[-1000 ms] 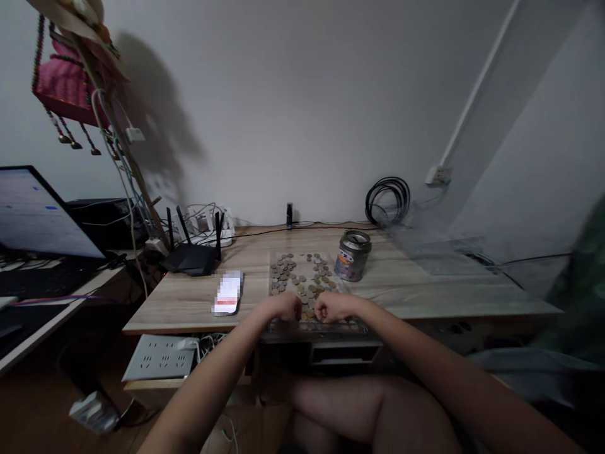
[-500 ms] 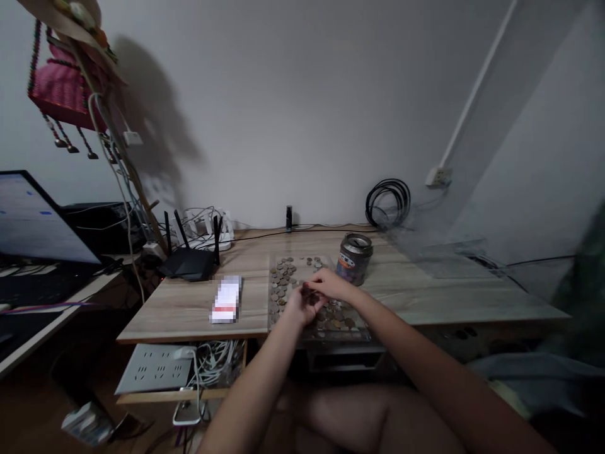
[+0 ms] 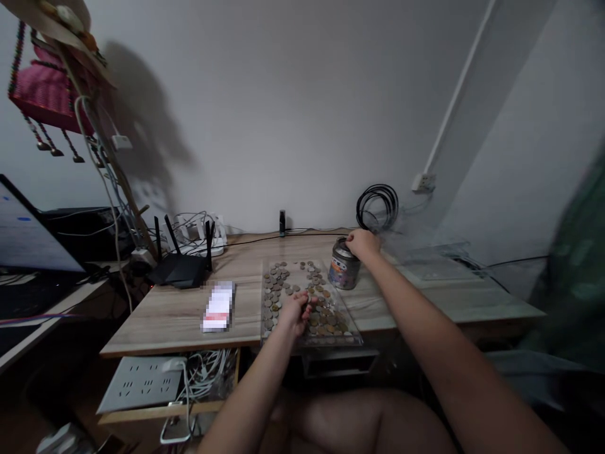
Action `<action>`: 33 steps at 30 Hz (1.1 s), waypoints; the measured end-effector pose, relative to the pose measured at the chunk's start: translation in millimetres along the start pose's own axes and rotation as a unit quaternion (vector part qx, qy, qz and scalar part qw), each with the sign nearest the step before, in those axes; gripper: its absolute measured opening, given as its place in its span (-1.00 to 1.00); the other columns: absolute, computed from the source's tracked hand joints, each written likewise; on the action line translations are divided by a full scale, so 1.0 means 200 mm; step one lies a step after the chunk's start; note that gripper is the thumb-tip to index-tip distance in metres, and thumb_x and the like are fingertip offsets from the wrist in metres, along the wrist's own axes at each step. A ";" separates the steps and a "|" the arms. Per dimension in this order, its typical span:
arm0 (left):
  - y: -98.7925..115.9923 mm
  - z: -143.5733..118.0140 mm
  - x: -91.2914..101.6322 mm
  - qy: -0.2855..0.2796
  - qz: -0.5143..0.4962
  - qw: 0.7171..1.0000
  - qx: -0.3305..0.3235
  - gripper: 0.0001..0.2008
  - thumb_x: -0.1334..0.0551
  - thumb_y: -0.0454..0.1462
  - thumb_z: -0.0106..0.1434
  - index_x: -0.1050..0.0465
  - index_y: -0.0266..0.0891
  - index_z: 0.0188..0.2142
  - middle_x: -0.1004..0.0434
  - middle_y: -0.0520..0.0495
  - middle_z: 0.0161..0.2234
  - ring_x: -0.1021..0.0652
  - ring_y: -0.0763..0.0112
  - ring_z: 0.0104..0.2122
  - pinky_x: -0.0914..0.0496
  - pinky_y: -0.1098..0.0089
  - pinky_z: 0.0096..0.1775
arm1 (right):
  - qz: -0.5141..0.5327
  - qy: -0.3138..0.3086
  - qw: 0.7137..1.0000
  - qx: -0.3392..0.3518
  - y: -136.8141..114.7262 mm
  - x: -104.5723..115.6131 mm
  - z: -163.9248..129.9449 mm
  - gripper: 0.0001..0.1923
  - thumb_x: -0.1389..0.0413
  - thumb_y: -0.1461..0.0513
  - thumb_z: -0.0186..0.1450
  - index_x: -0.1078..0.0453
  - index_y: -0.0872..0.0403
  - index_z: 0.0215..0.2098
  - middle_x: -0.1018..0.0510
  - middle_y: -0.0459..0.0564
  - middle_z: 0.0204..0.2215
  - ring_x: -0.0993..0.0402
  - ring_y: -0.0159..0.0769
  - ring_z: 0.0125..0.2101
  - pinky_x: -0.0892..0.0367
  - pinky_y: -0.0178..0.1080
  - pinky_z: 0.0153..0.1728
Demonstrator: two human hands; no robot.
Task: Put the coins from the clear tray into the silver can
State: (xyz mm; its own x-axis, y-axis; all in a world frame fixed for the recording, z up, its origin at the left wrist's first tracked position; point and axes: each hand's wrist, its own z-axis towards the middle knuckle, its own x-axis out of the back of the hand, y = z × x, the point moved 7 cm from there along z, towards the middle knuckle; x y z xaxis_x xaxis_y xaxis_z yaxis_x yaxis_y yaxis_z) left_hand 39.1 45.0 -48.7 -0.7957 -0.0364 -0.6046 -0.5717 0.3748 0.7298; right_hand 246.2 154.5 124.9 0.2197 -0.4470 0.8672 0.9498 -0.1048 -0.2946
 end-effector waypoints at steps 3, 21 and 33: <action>0.02 0.00 0.00 -0.003 0.048 0.997 -0.055 -0.80 -0.16 -0.32 0.12 -0.21 -0.27 -0.24 -0.34 0.10 -0.61 -0.15 0.72 -0.77 0.09 0.65 -0.73 | 0.029 0.029 0.996 0.074 -0.18 0.00 -0.20 -0.73 -0.03 0.14 0.17 -0.46 0.10 -0.27 -0.51 0.15 -0.29 -0.37 -0.16 -0.26 -0.21 -0.23 -0.32; 0.00 -0.04 0.02 0.045 -0.134 0.988 0.057 -0.88 -0.04 -0.46 0.10 -0.31 -0.36 -0.36 -0.37 -0.06 -0.54 -0.41 0.58 -0.60 -0.30 0.62 -0.60 | 0.016 0.010 1.000 -0.022 0.04 0.08 -0.04 -0.81 -0.11 0.23 0.03 -0.49 0.06 -0.37 -0.54 0.04 -0.33 -0.42 -0.23 -0.32 -0.22 -0.31 -0.41; 0.03 -0.04 0.04 0.036 -0.125 0.991 0.011 -0.70 0.08 -0.20 0.28 -0.33 -0.29 -0.42 -0.44 -0.12 -0.41 -0.50 0.46 -0.43 -0.40 0.45 -0.37 | 0.003 -0.138 0.943 0.303 -0.49 -0.19 -0.68 -0.73 0.02 0.13 0.21 -0.48 -0.01 -0.25 -0.52 0.05 -0.31 -0.38 -0.21 -0.26 -0.21 -0.27 -0.29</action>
State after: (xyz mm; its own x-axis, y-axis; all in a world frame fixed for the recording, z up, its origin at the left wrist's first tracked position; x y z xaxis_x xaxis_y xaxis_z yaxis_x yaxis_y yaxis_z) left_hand 27.9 39.9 -45.6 -0.6425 -0.1953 -0.7410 -0.7488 0.3652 0.5531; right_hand 114.7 61.9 66.1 0.1947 -0.1896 0.9624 0.8832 0.4607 -0.0879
